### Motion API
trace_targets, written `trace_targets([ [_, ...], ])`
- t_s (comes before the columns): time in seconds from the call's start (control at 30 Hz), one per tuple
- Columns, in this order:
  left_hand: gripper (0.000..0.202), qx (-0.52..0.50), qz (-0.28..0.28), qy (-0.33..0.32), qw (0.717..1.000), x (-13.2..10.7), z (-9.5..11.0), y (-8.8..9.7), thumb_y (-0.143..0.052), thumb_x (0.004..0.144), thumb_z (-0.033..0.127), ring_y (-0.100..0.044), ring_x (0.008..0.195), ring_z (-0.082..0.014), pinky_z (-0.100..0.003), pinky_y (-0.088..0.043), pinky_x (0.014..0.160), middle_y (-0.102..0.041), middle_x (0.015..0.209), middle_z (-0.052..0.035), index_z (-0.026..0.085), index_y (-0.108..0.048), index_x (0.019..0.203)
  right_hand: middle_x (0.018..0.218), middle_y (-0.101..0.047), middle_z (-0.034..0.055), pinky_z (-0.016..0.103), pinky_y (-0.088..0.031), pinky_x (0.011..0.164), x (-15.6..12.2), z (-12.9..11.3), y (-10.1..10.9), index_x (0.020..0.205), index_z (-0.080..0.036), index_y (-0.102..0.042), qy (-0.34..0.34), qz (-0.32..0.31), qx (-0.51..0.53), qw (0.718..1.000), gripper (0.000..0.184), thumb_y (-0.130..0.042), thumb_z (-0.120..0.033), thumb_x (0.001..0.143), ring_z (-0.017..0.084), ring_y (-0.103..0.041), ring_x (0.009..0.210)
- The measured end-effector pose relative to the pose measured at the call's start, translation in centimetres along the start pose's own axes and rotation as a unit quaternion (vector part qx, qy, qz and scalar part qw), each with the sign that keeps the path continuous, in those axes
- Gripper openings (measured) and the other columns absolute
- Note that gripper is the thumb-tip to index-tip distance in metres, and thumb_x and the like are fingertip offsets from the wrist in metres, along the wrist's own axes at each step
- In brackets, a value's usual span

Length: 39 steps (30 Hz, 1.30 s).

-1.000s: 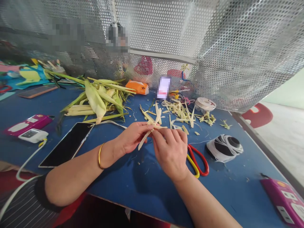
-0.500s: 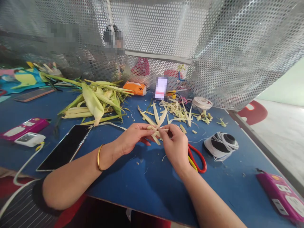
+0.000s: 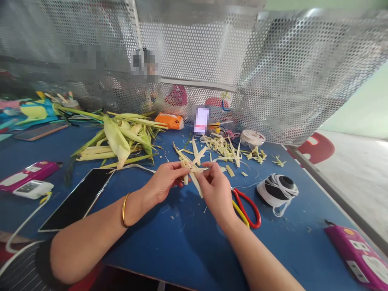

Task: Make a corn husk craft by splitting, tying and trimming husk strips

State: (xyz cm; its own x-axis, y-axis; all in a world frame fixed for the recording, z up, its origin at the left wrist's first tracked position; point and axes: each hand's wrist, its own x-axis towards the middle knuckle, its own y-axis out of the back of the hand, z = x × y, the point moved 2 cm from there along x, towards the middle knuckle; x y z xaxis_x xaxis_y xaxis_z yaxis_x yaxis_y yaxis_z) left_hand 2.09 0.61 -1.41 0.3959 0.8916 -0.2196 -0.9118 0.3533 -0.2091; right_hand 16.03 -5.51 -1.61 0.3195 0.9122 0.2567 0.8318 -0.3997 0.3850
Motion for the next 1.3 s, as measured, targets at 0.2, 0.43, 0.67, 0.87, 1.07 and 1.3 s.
trace_targets([
  [0.2,0.007,-0.042,0.023,0.011,0.999,0.3,0.4,0.6,-0.068,0.073,0.015,-0.057,0.050,-0.0080,-0.017,-0.037,0.044,-0.062,0.058,-0.0001,0.013,-0.066,0.079,0.104,-0.065,0.0100,0.040,-0.045,0.083,-0.3,-2.0,1.0,0.106,-0.023,-0.069,0.412,0.034,-0.349,0.841,0.026,-0.052,-0.011,0.090,0.024,-0.060,0.095],
  [0.43,0.017,0.013,0.000,0.012,1.000,-0.2,-0.4,0.1,-0.064,0.073,0.012,-0.062,0.050,-0.0117,-0.017,-0.036,0.040,-0.066,0.060,0.0003,0.017,-0.057,0.087,0.084,-0.069,0.0023,0.037,-0.040,0.089,-0.2,-2.4,1.4,0.091,-0.024,-0.069,0.465,-0.007,-0.310,0.829,0.019,-0.054,-0.011,0.091,0.018,-0.061,0.082],
  [0.67,0.012,0.075,-0.087,0.015,0.993,-0.8,-0.1,-0.5,-0.067,0.072,0.013,-0.063,0.050,-0.0109,-0.017,-0.034,0.041,-0.071,0.067,-0.0036,0.014,-0.062,0.083,0.068,-0.063,-0.0003,0.027,-0.041,0.060,1.0,-0.4,1.5,0.072,-0.021,-0.057,0.141,-0.048,-0.172,0.974,0.016,-0.055,-0.028,0.087,0.016,-0.057,0.063],
  [0.87,0.015,0.064,-0.088,0.047,0.993,-1.0,-0.2,-0.6,-0.069,0.075,0.022,-0.063,0.054,-0.0104,-0.018,-0.037,0.044,-0.072,0.076,-0.0061,0.014,-0.067,0.087,0.052,-0.047,-0.0058,0.024,-0.030,0.050,1.0,0.0,1.3,0.064,-0.022,-0.047,0.064,-0.041,-0.187,0.979,0.024,-0.053,-0.035,0.084,0.012,-0.041,0.050],
  [1.07,0.015,0.048,-0.007,-0.001,0.999,-0.6,-0.7,-0.6,-0.070,0.073,0.019,-0.058,0.052,-0.0080,-0.018,-0.035,0.044,-0.069,0.072,-0.0032,0.014,-0.071,0.088,0.053,-0.050,-0.0058,0.024,-0.030,0.048,1.0,-0.4,1.5,0.074,-0.022,-0.050,0.045,-0.026,-0.161,0.986,0.023,-0.057,-0.042,0.083,0.012,-0.043,0.048],
  [1.3,0.014,0.030,0.026,0.002,0.999,-0.2,-0.2,0.2,-0.072,0.072,0.020,-0.056,0.051,-0.0075,-0.018,-0.033,0.044,-0.068,0.068,-0.0033,0.014,-0.074,0.085,0.068,-0.062,-0.0007,0.027,-0.041,0.058,1.0,-1.5,2.7,0.085,-0.019,-0.065,0.037,-0.108,0.030,0.993,0.020,-0.067,-0.038,0.078,0.013,-0.053,0.061],
])
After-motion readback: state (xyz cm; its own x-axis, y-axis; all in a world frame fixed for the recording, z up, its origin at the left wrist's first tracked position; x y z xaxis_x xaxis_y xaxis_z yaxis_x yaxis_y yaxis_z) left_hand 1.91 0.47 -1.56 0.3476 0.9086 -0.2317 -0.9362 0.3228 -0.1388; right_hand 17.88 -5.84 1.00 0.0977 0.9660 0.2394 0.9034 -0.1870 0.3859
